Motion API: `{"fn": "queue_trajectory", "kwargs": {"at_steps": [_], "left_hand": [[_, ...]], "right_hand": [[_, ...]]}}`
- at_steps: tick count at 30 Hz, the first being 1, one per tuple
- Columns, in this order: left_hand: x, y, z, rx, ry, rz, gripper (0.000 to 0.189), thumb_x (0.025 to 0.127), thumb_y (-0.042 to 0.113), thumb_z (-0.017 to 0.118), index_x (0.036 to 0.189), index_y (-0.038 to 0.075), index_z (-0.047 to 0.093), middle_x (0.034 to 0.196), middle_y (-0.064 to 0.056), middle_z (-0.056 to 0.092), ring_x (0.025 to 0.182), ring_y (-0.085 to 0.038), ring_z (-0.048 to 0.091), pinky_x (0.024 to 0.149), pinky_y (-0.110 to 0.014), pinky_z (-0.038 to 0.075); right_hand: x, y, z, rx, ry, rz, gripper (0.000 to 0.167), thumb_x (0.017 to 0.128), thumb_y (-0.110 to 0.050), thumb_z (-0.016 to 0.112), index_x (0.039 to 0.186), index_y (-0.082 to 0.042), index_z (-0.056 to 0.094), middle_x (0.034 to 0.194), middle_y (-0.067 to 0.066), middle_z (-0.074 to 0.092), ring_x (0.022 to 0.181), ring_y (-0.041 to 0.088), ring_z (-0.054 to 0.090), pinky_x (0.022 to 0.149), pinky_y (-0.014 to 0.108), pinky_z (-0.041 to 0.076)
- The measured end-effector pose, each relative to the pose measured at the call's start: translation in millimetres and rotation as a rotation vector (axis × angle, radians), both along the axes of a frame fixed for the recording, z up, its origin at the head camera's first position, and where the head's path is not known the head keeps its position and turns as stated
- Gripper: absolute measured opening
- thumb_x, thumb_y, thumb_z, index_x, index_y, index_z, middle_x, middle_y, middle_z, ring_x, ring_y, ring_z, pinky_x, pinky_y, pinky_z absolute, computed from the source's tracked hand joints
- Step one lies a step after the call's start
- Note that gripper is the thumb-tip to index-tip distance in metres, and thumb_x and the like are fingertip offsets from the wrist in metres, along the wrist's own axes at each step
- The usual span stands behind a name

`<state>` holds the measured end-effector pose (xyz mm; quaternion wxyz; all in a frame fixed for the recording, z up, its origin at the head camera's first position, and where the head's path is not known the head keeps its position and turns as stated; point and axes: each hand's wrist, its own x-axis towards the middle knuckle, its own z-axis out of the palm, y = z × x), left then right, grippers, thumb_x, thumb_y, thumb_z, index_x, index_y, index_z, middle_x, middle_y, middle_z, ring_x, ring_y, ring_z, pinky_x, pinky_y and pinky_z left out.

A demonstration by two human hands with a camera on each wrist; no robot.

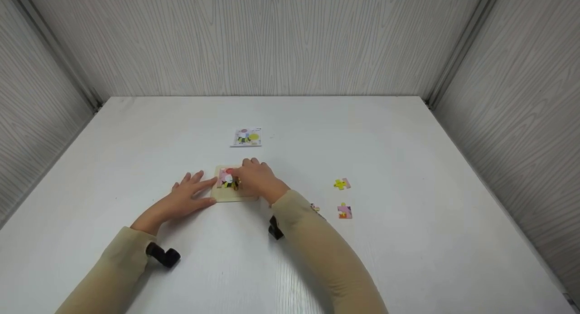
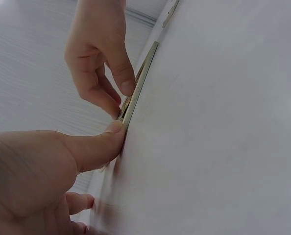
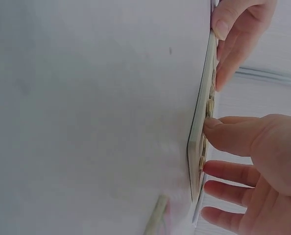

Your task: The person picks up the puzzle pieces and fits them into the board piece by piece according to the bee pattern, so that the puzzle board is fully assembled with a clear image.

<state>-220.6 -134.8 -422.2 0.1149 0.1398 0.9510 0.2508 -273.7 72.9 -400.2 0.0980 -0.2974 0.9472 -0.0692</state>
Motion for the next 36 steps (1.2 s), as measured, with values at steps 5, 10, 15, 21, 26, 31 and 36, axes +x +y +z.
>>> {"fn": "queue_trajectory", "kwargs": {"at_steps": [5,10,15,21,26,31,36], "left_hand": [[-0.5,0.9,-1.3,0.0,0.004,0.003,0.061,0.091,0.041,0.056,0.144,0.017,0.038,0.151,-0.023,0.012,0.137,-0.045,-0.002,0.105,-0.062,-0.001],[-0.6,1.3,-1.3,-0.011,0.0,0.004,0.061,0.091,0.042,0.056,0.144,0.017,0.037,0.151,-0.023,0.012,0.137,-0.045,-0.002,0.105,-0.061,0.0],[-0.6,1.3,-1.0,-0.011,0.003,-0.001,0.061,0.091,0.041,0.056,0.144,0.017,0.037,0.151,-0.024,0.013,0.137,-0.046,-0.001,0.105,-0.062,0.0],[-0.1,0.5,-1.2,0.006,0.019,-0.012,0.061,0.091,0.04,0.056,0.143,0.015,0.038,0.151,-0.025,0.014,0.136,-0.047,-0.001,0.104,-0.063,0.0],[0.0,0.3,-0.5,0.007,0.016,-0.009,0.061,0.091,0.04,0.056,0.144,0.015,0.038,0.151,-0.024,0.013,0.137,-0.046,-0.001,0.104,-0.062,0.0],[0.1,0.0,-1.2,0.007,0.006,0.002,0.061,0.091,0.04,0.056,0.144,0.016,0.037,0.151,-0.023,0.012,0.137,-0.045,-0.002,0.105,-0.062,0.0],[0.3,-0.2,-2.1,-0.001,0.004,0.002,0.061,0.091,0.041,0.055,0.144,0.017,0.036,0.152,-0.023,0.011,0.137,-0.045,-0.003,0.105,-0.061,-0.001]], "right_hand": [[-0.6,1.4,-0.7,-0.045,-0.004,-0.008,0.032,0.087,-0.012,0.065,0.118,-0.021,0.066,0.12,0.007,0.056,0.11,0.022,0.048,0.095,0.037,0.04],[-1.5,3.5,-1.8,-0.031,-0.005,0.024,0.035,0.088,-0.012,0.063,0.121,-0.023,0.065,0.121,0.009,0.055,0.11,0.023,0.049,0.094,0.036,0.042],[-1.4,4.9,-1.5,-0.043,-0.005,0.032,0.033,0.088,-0.011,0.063,0.119,-0.021,0.066,0.121,0.009,0.055,0.109,0.023,0.048,0.095,0.036,0.041],[-0.3,3.9,-0.8,-0.03,0.033,0.052,0.031,0.087,-0.012,0.063,0.117,-0.021,0.068,0.122,0.009,0.055,0.111,0.023,0.047,0.094,0.037,0.041],[1.3,-0.2,0.9,-0.011,0.047,0.054,0.03,0.087,-0.013,0.064,0.117,-0.02,0.068,0.119,0.009,0.056,0.108,0.023,0.047,0.092,0.038,0.042],[0.8,-1.7,-0.1,-0.012,0.041,0.051,0.031,0.088,-0.013,0.065,0.118,-0.019,0.067,0.118,0.009,0.056,0.106,0.023,0.048,0.092,0.037,0.042],[-0.7,1.9,-2.2,-0.03,0.002,0.035,0.033,0.089,-0.016,0.064,0.122,-0.021,0.064,0.124,0.008,0.054,0.112,0.023,0.046,0.097,0.037,0.04]]}}
